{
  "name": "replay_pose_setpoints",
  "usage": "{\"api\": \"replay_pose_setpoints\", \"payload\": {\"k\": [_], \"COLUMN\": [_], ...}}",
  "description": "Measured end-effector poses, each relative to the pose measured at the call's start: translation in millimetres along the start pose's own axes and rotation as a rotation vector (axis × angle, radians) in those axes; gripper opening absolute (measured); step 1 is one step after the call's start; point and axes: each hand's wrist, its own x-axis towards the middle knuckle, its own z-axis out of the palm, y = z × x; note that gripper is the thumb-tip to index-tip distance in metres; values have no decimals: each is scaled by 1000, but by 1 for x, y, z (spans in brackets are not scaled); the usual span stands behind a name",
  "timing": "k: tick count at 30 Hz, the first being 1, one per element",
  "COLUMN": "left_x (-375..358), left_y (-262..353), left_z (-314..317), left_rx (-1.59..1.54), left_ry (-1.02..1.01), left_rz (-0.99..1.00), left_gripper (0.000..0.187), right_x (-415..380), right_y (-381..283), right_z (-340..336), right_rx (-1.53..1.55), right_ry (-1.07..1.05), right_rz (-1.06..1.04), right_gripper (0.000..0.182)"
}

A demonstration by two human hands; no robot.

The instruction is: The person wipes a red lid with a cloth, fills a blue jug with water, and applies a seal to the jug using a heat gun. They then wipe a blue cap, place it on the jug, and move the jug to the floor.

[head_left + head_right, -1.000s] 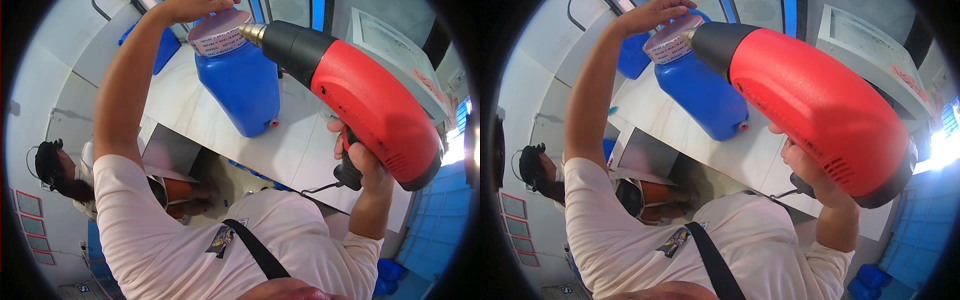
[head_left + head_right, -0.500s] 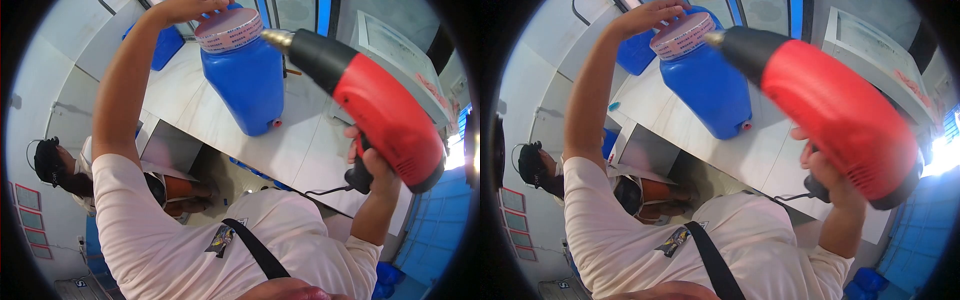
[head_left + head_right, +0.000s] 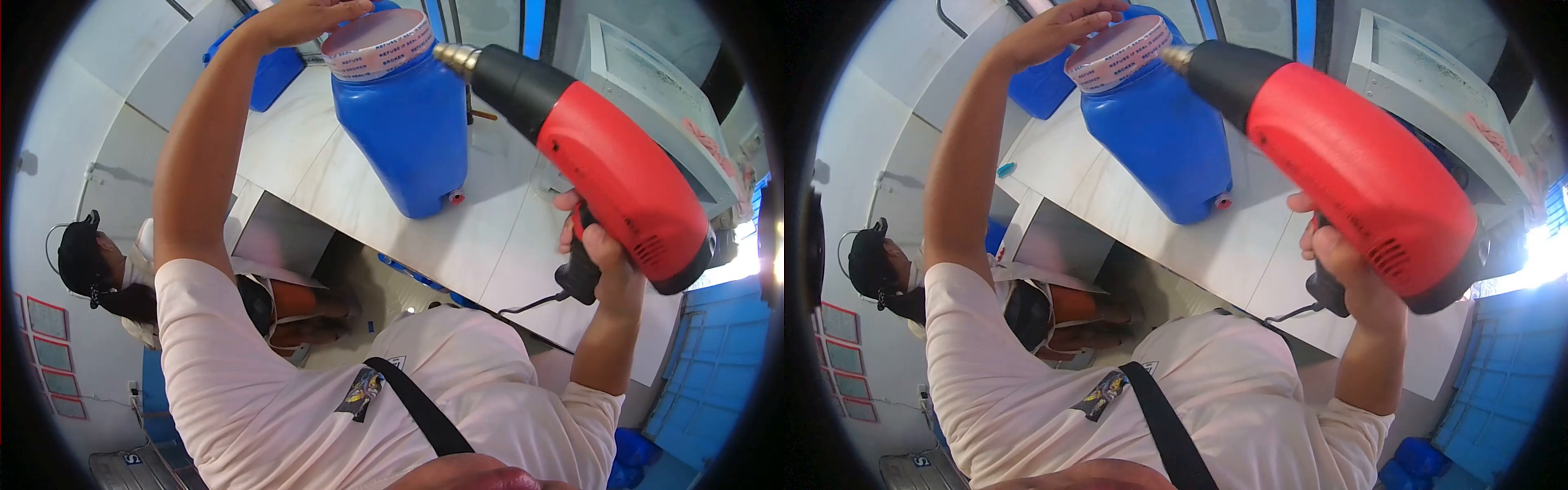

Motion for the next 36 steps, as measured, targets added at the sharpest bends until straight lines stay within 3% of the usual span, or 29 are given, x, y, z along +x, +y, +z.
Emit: {"api": "replay_pose_setpoints", "payload": {"k": [4,6,7,9,11,13,14,17,21,22,23,25,28,31,32,35,36], "left_x": [4,10,12,14,14,16,13,6,13,12,11,10,-1,18,12,-5,-3], "left_y": [-15,-19,-22,-17,-18,-25,-28,-37,-47,-46,-44,-39,-14,-29,-25,-21,-36], "left_z": [4,6,7,15,15,10,8,6,10,10,10,10,16,25,21,10,9], "left_rx": [-52,-18,19,-91,-201,-83,-83,-231,-268,-255,-254,-232,-259,-198,-199,-122,-229], "left_ry": [12,36,62,47,36,12,13,-30,19,29,31,60,96,80,82,-18,-28], "left_rz": [-33,36,109,100,94,-59,-60,-136,-30,-20,-18,15,84,120,119,-12,-68], "left_gripper": [55,54,54,55,55,57,57,58,60,61,61,63,63,63,63,63,64], "right_x": [-11,-17,-17,-15,-11,-10,-10,-22,-14,-13,-14,-14,-10,-9,-10,-18,-23], "right_y": [3,11,10,9,10,12,7,13,4,6,5,3,3,3,3,7,8], "right_z": [-5,1,7,20,12,-9,-6,-5,10,13,12,4,8,14,11,-13,-16], "right_rx": [116,-231,-229,-106,-49,-57,80,19,-85,68,67,-166,-166,-159,-84,-118,-89], "right_ry": [-57,-201,-203,-127,-79,-61,1,-111,-128,-52,-51,-138,-113,-73,29,87,61], "right_rz": [28,-130,-128,-82,-68,-29,-94,-95,-165,-166,-168,-44,-68,-104,-19,-27,-19], "right_gripper": [28,29,29,60,62,66,38,39,25,23,23,67,62,54,50,51,54]}}
